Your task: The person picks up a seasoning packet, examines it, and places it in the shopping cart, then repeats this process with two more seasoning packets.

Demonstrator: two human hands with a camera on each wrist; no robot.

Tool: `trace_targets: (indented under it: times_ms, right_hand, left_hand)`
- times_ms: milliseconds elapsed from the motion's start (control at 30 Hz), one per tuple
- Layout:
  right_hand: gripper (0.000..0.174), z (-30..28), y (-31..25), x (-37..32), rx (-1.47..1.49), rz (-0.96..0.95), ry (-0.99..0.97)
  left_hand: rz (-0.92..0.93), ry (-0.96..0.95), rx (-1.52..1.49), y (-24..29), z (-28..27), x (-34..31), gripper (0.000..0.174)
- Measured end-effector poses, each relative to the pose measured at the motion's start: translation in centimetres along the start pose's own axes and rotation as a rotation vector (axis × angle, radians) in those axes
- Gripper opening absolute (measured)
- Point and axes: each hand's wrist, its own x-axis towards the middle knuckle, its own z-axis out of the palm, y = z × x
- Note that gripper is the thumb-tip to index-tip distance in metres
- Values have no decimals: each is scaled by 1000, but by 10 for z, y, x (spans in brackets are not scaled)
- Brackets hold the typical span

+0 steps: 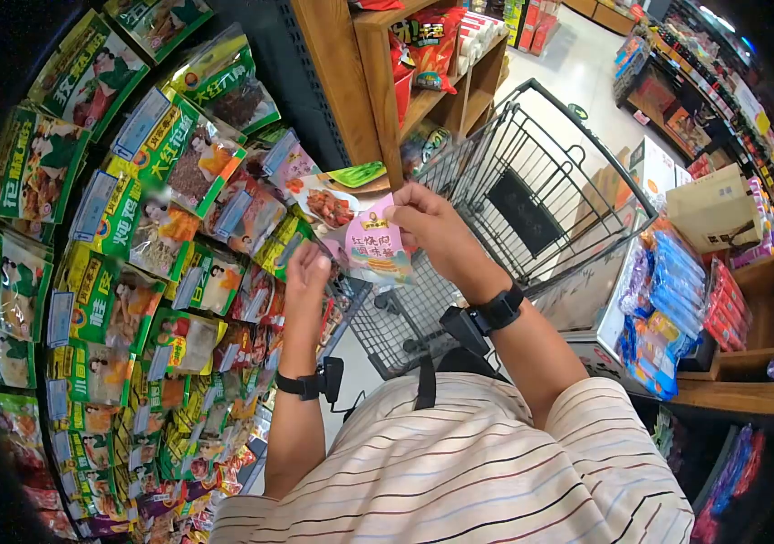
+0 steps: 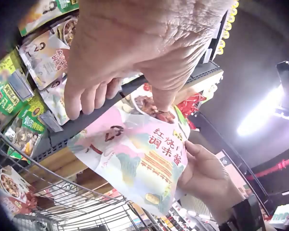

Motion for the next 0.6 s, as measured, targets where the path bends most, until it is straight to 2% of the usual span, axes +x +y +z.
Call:
trace_targets:
  times_ms: [100, 133, 233, 333, 433, 600]
  right_hand:
    - [8, 11, -4, -5, 33, 44, 14]
    - [9, 13, -4, -5, 30, 46, -5]
    - [10, 18, -4, -3, 74, 70, -25]
    - [12, 21, -2, 2, 95, 64, 5]
    - [13, 12, 13, 11, 32, 59, -11]
    - [26, 23, 19, 7, 72, 137, -49]
  left_hand:
    - [-62, -50, -73, -1, -16, 1, 69]
    - [-52, -20, -74, 6, -15, -2, 56]
    - [-115, -170, -94, -4, -30, 1, 41]
    - [-216, -72, -317, 0, -32, -5, 22]
    - [-126, 2, -478, 9, -22, -7, 18]
    - [-94, 73, -500, 4, -22, -1, 17]
